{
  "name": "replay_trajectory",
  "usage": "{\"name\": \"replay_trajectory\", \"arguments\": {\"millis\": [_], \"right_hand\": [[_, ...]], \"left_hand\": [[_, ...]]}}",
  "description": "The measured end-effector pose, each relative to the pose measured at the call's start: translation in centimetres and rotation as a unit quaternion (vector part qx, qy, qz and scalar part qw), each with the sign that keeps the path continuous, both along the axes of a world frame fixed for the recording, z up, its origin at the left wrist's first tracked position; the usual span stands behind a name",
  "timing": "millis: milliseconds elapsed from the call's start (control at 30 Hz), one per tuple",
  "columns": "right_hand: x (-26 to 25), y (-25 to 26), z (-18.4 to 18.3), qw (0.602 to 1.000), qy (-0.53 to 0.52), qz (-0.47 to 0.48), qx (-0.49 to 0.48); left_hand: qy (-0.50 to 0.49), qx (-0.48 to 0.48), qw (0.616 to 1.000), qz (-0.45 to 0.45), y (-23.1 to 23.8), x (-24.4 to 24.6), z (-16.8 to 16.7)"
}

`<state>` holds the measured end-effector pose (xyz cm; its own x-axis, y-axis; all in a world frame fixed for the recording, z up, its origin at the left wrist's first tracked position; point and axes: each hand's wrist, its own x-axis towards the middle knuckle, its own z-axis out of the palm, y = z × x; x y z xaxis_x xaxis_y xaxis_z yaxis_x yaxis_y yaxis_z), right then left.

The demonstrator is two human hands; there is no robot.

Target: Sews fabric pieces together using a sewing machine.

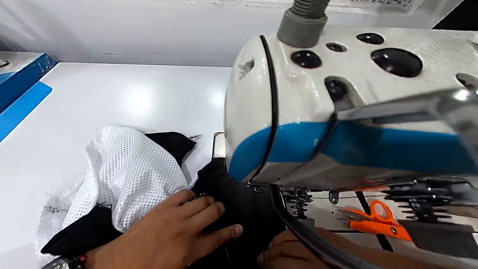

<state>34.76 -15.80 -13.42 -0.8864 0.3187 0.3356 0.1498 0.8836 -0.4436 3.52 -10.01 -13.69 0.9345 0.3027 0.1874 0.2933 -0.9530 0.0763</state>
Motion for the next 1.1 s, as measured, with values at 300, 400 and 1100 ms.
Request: {"name": "replay_trajectory", "arguments": {"millis": [300, 400, 1100], "right_hand": [[0.3, 2.7, -0.8, 0.995, -0.004, -0.067, 0.076], [0.1, 3.3, -0.9, 0.991, -0.015, -0.115, 0.066], [-3.1, -2.7, 0.8, 0.992, -0.004, -0.100, -0.079]], "left_hand": [[-0.048, 0.004, 0.999, 0.001, 5.6, 0.0, 0.3], [-0.057, 0.025, 0.998, -0.005, 7.2, 0.2, 0.6], [-0.064, -0.243, 0.966, 0.062, -1.8, -3.6, 2.0]]}}
